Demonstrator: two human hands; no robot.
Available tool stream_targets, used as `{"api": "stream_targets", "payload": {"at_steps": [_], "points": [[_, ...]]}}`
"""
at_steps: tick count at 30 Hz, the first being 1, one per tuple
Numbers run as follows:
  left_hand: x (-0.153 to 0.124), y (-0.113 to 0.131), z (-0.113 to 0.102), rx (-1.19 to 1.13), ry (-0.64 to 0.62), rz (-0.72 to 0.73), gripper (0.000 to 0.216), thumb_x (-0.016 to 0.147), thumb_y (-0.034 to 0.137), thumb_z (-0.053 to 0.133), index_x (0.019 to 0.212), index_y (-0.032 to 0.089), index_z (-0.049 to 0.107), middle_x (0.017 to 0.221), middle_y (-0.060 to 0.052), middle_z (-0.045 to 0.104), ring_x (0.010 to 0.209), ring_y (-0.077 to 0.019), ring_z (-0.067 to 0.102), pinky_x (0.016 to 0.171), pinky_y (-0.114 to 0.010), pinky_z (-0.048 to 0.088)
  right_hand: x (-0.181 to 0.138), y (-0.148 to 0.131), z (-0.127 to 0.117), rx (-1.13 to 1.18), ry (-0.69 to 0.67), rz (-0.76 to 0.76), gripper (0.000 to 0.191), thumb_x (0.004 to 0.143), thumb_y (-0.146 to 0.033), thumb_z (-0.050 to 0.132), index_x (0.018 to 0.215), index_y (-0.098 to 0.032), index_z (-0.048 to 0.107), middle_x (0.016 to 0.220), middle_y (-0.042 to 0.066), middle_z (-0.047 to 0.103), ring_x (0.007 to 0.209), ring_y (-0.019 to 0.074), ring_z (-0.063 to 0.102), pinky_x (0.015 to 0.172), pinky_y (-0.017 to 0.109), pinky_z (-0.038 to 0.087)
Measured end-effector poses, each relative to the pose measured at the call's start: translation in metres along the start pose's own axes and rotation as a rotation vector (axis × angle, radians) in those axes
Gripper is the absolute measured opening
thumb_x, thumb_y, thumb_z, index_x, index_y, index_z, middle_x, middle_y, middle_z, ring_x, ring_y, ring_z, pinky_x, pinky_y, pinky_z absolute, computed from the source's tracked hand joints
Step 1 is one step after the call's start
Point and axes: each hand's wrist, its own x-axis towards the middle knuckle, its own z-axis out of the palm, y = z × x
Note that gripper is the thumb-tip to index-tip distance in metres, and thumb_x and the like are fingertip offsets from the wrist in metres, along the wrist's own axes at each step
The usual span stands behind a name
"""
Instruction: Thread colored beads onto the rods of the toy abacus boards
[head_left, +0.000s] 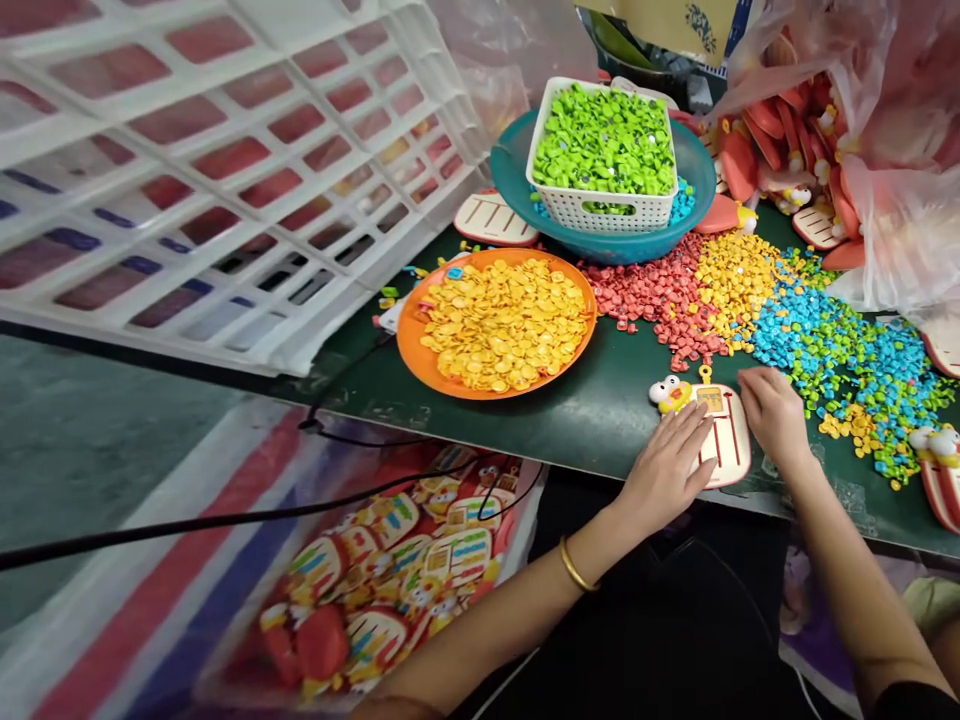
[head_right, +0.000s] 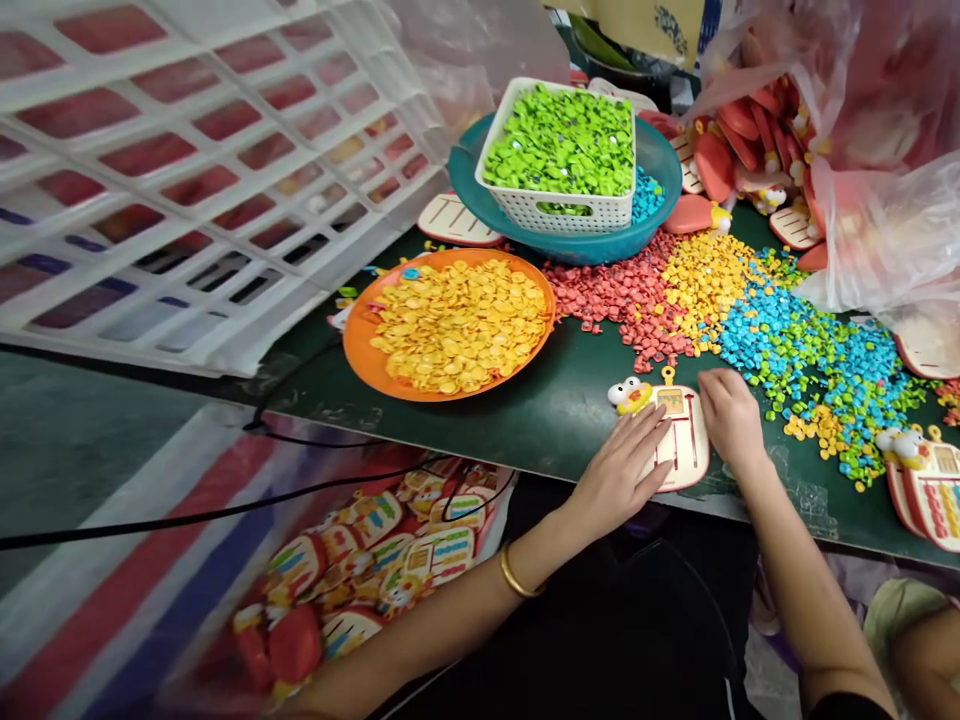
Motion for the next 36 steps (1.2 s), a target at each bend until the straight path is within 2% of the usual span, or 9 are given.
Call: {"api": "stream_targets", "payload": {"at_steps": [4,8,12,15,18,23,28,32,36], "points": [[0.004,-0.005,0.0,-0.035,-0.049,0.054,0.051,0.101,0.034,0.043,0.148,0.015,0.038,0.154,-0.016,0.043,0.147,-0.0261,0.035,0.12,-0.051,0.032,-0.019,-0.002,-0.009,0.016,-0.06,-0.102,0.028,0.097,-0.021,0.048,0.111,-0.023,0.072,0.1,0.011,0.068,0.095,0.024,0.059,0.084,0.039,0.054],[0.007,-0.004,0.0,-0.059,-0.042,0.044,0.061,0.099,0.036,0.046,0.153,0.013,0.028,0.155,-0.018,0.039,0.149,-0.028,0.03,0.122,-0.052,0.028,-0.032,-0.011,-0.014,0.111,-0.104,-0.065,0.028,0.096,-0.02,0.049,0.103,-0.025,0.075,0.092,0.009,0.066,0.089,0.0227,0.059,0.079,0.039,0.054],[0.009,-0.003,0.001,-0.091,-0.047,0.029,0.07,0.099,0.036,0.046,0.157,0.013,0.015,0.159,-0.019,0.032,0.15,-0.0289,0.026,0.122,-0.052,0.026,-0.045,-0.02,-0.013,0.239,-0.105,-0.022,0.03,0.095,-0.02,0.047,0.106,-0.026,0.074,0.098,0.008,0.068,0.094,0.0218,0.062,0.083,0.039,0.054],[0.011,-0.007,-0.001,-0.091,-0.078,0.058,0.068,0.099,0.034,0.045,0.158,0.016,0.015,0.16,-0.017,0.03,0.15,-0.0289,0.025,0.122,-0.052,0.024,-0.025,-0.013,-0.003,0.289,-0.033,0.074,0.026,0.095,-0.025,0.051,0.108,-0.025,0.073,0.102,0.007,0.069,0.095,0.0211,0.064,0.086,0.039,0.054],[0.016,-0.01,-0.003,-0.054,-0.138,0.115,0.06,0.098,0.03,0.046,0.154,0.015,0.031,0.157,-0.015,0.037,0.15,-0.0303,0.027,0.122,-0.052,0.024,0.018,0.004,0.012,0.16,0.062,0.193,0.022,0.091,-0.029,0.057,0.104,-0.022,0.074,0.102,0.009,0.066,0.094,0.0232,0.061,0.087,0.04,0.052],[0.02,-0.007,-0.007,0.029,-0.14,0.156,0.051,0.097,0.026,0.046,0.147,0.023,0.046,0.158,-0.012,0.037,0.147,-0.0302,0.03,0.118,-0.05,0.028,0.057,0.015,0.017,-0.005,-0.051,0.216,0.016,0.087,-0.025,0.062,0.089,-0.018,0.077,0.093,0.011,0.061,0.097,0.0265,0.055,0.087,0.042,0.047],[0.02,-0.004,-0.011,0.058,-0.187,0.147,0.049,0.098,0.025,0.042,0.146,0.027,0.046,0.154,-0.005,0.045,0.145,-0.0285,0.034,0.114,-0.048,0.029,0.01,0.008,-0.019,0.237,-0.065,0.381,0.023,0.085,-0.04,0.065,0.082,-0.02,0.076,0.082,0.005,0.06,0.079,0.0204,0.056,0.075,0.037,0.048],[0.021,-0.004,-0.01,0.026,-0.199,0.137,0.052,0.095,0.022,0.042,0.147,0.025,0.044,0.149,-0.006,0.051,0.141,-0.0277,0.039,0.114,-0.048,0.027,-0.021,-0.001,-0.022,0.316,-0.015,0.507,0.022,0.083,-0.039,0.064,0.078,-0.019,0.07,0.081,0.004,0.061,0.074,0.0184,0.057,0.07,0.034,0.049],[0.02,-0.002,-0.006,0.009,-0.051,-0.017,0.045,0.093,0.03,0.047,0.135,0.016,0.053,0.137,-0.013,0.058,0.128,-0.0304,0.048,0.106,-0.046,0.038,-0.032,-0.014,-0.011,0.221,0.074,0.38,0.02,0.09,-0.03,0.053,0.088,-0.02,0.071,0.09,0.007,0.059,0.085,0.0204,0.059,0.077,0.036,0.052]]}}
